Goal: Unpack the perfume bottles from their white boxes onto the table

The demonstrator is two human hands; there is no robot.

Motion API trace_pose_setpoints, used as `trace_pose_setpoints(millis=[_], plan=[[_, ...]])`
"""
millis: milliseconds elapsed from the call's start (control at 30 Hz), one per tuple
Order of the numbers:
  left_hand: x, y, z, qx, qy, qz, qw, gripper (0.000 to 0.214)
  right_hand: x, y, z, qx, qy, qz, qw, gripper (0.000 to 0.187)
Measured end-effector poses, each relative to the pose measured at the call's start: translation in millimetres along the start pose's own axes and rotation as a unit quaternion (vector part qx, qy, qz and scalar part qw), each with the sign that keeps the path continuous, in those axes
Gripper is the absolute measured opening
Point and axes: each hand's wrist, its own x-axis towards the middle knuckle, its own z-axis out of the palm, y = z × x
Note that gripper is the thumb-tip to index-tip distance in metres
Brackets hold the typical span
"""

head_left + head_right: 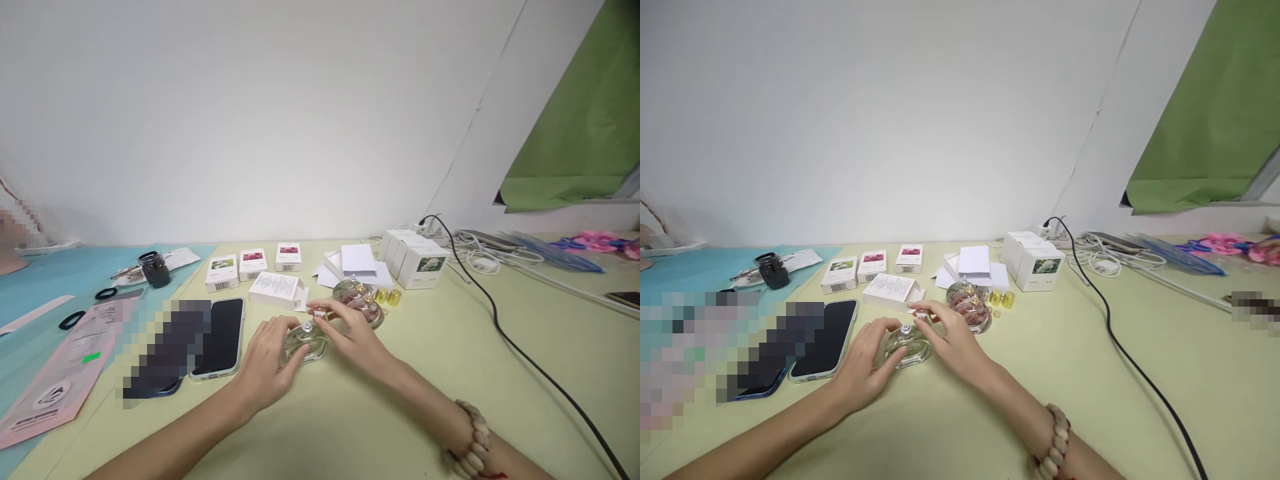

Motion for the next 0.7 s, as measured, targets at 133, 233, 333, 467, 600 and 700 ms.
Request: trace_pose_setpoints(millis=[133, 233, 333, 467, 600, 700], plan=[[-2, -2, 2.1, 0.000, 0.037, 0.009, 0.999, 0.030, 1, 2, 1, -0.010, -0.013, 0.007, 1.000, 0.026], [-2, -1, 2.3, 0.021, 0.045, 0.049, 0.998, 0.046, 1, 4, 1, -0.019, -0.019, 0.014, 1.000, 0.026], [-1, 2, 0.7, 0.037, 0.015, 0.071, 0.997, 0.044, 1, 8, 1, -0.040, -0.038, 0.021, 0.998, 0.026], [1, 0, 0.7, 0.047, -0.002, 0.063, 0.997, 0.040, 1, 13, 2, -0.082, -0.027, -0.006, 0.996, 0.025], [2, -7, 4.4, 0.056, 0.000, 0.046, 0.997, 0.041, 0, 10, -3, -0.100, 0.072, -0.081, 0.989, 0.020], [2, -11, 6.7, 0.058, 0.004, 0.027, 0.998, 0.043, 3, 9, -19, -0.098, 0.228, -0.106, 0.963, 0.020]])
